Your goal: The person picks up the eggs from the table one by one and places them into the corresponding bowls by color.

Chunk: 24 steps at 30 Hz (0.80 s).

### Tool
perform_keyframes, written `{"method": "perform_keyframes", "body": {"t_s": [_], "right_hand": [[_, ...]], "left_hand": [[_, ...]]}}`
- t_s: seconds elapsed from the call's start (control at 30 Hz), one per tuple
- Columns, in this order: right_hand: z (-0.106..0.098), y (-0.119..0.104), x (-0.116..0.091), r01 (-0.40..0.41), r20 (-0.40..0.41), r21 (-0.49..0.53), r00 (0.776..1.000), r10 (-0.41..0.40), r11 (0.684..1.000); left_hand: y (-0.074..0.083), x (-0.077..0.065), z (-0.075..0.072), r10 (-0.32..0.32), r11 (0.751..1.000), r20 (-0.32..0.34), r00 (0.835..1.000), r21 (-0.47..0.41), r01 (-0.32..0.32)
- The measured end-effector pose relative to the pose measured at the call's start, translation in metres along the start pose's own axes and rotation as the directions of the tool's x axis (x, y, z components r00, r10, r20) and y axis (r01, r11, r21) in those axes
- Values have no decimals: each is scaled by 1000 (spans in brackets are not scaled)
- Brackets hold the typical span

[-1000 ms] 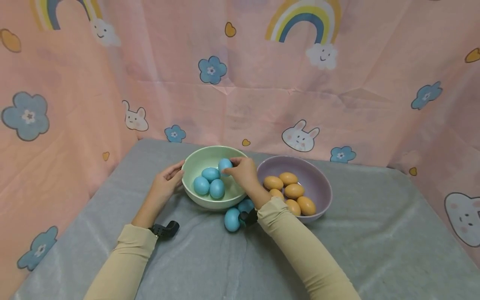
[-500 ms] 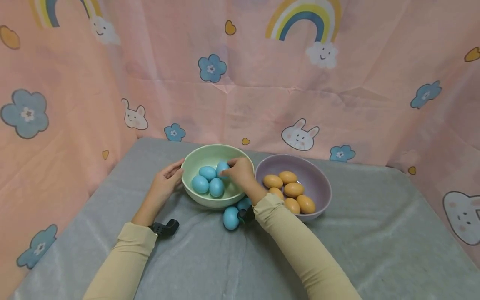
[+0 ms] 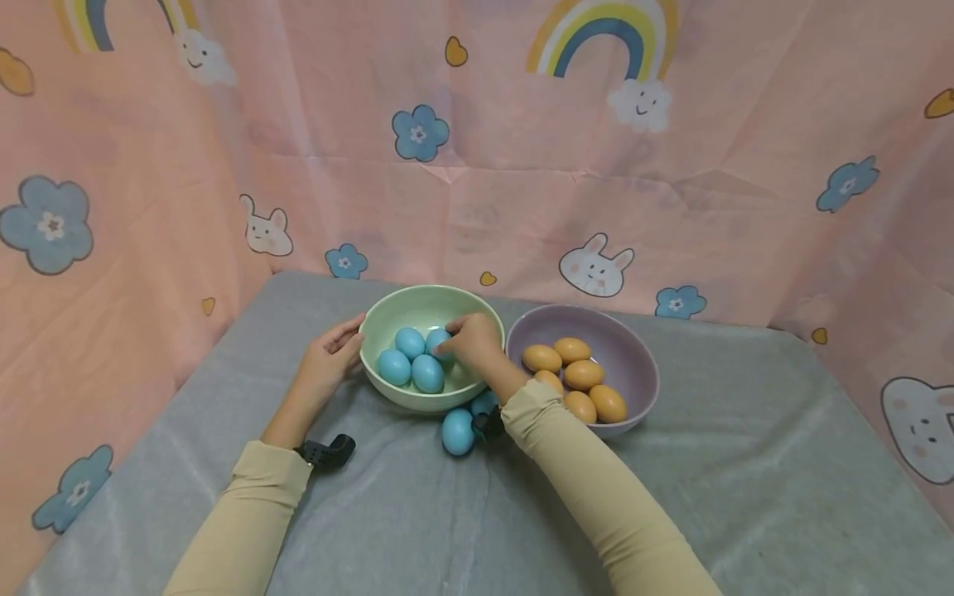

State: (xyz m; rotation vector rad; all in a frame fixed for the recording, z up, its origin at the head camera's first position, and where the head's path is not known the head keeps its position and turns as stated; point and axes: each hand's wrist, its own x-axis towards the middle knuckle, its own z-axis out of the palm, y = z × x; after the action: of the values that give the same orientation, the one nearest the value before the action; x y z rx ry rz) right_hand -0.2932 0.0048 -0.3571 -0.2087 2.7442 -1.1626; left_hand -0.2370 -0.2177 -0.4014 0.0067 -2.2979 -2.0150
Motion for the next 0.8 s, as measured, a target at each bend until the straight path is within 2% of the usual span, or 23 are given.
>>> {"method": "perform_keyframes", "body": {"t_s": [0.13, 0.33, 0.47, 0.57, 0.7, 0.8], "right_hand": [[0, 0, -1, 4, 18, 22, 1000, -4, 1000], [-3, 5, -7, 41, -9, 205, 999, -40, 978], [-12, 9, -20, 56, 43, 310, 996, -73, 949], [-22, 10, -36, 68, 67, 341, 993, -96, 938], [-33, 14, -58, 127, 5, 336, 991, -136, 933], [-40, 19, -72, 144, -51, 339, 990, -134, 930]], "left_hand": [[-1, -1, 0, -4, 1000, -3, 1000, 11, 4], [-5, 0, 0, -17, 1000, -1, 1000, -1, 17], [-4, -1, 1, -30, 1000, -5, 1000, -2, 30], [-3, 0, 1, -27, 1000, -3, 1000, -7, 27], [-2, 1, 1, -17, 1000, 1, 1000, -15, 17], [-2, 1, 0, -8, 1000, 4, 1000, -10, 8]]}}
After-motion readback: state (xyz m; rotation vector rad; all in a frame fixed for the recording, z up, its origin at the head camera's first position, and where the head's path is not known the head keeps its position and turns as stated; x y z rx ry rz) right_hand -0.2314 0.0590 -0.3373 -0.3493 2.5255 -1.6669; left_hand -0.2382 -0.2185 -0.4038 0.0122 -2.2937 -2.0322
